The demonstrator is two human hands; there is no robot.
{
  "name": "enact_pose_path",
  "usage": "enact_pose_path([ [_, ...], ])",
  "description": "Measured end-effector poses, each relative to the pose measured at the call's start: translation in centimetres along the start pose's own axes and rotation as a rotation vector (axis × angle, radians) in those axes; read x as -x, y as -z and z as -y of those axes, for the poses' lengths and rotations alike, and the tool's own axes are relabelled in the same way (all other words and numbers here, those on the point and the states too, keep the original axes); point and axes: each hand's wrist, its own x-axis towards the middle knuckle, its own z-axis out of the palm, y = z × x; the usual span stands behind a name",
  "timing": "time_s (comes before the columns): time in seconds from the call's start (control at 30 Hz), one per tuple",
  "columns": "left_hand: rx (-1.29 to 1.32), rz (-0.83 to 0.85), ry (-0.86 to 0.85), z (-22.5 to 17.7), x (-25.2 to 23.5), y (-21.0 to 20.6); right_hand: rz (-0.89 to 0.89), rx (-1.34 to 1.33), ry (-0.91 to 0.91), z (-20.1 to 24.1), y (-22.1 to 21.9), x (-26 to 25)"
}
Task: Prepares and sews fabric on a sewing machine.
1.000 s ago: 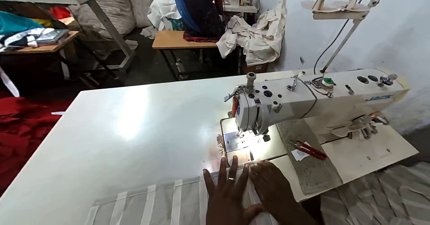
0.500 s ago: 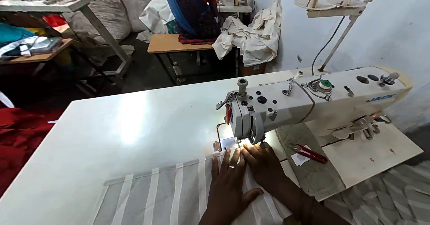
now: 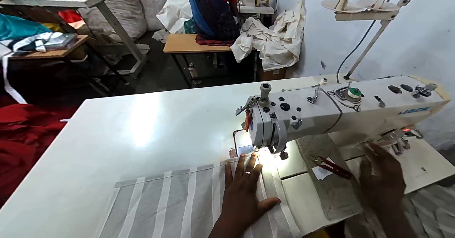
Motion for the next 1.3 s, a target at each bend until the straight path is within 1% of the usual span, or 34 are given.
enact_pose_path([
  [0.07, 0.003, 0.002, 0.002, 0.2, -0.4, 0.0, 0.047, 0.044, -0.069, -4.4, -0.8, 1.2],
  [0.13, -0.016, 0.016, 0.004, 0.4, -0.9, 0.0, 0.059, 0.037, -0.054, -6.1, -1.9, 2.3],
  [0.27, -0.022, 0.027, 0.017, -0.1, -0.1, 0.0, 0.061, 0.009, -0.026, -6.7, -2.6, 2.9],
  [0.4, -0.010, 0.010, 0.024, -0.5, 0.2, 0.1, -0.015, 0.050, -0.008, -6.6, -2.6, 2.7],
  [0.5, -0.012, 0.079, 0.059, -0.1, -0.9, 0.3, -0.071, 0.043, -0.001, -6.2, -2.6, 2.7],
  [0.57, -0.017, 0.077, 0.062, 0.1, -1.2, 0.2, -0.162, -0.051, -0.025, -4.4, -2.4, 2.4],
  [0.67, -0.022, 0.063, 0.061, 0.1, -1.1, 0.1, -0.219, -0.167, -0.042, 0.4, -1.0, 2.0],
  [0.73, -0.026, 0.062, 0.062, 0.1, -1.2, 0.0, -0.227, -0.277, -0.023, 4.1, -0.1, 2.1],
  [0.8, -0.018, 0.041, 0.061, 0.1, -1.2, -0.1, -0.195, -0.425, 0.002, 7.9, 0.5, 2.8],
  [0.87, 0.068, -0.046, 0.061, 0.2, -1.0, -0.1, -0.126, -0.522, 0.067, 11.4, 0.5, 3.9],
  [0.9, 0.151, -0.150, 0.062, 0.2, -0.9, -0.2, -0.068, -0.535, 0.113, 12.9, 0.3, 4.6],
  [0.97, 0.338, -0.411, 0.090, 0.0, -1.2, 0.3, 0.031, -0.511, 0.195, 15.0, -1.0, 6.2],
  [1.0, 0.399, -0.530, 0.100, -0.4, -1.7, 1.1, 0.067, -0.475, 0.223, 15.4, -2.1, 7.0],
  [1.07, 0.454, -0.707, 0.082, -1.0, -3.1, 3.3, 0.168, -0.414, 0.234, 15.6, -3.9, 8.1],
  [1.13, 0.386, -0.839, 0.009, -1.4, -4.7, 5.2, 0.237, -0.383, 0.214, 15.6, -4.4, 8.3],
  [1.2, 0.224, -0.924, -0.124, -1.2, -6.4, 5.8, 0.280, -0.360, 0.193, 15.7, -4.2, 8.3],
  [1.27, 0.109, -0.917, -0.239, -0.8, -7.9, 5.7, 0.307, -0.345, 0.189, 15.8, -4.2, 8.2],
  [1.3, 0.098, -0.921, -0.271, -0.7, -8.4, 5.4, 0.307, -0.339, 0.199, 15.7, -4.2, 8.2],
])
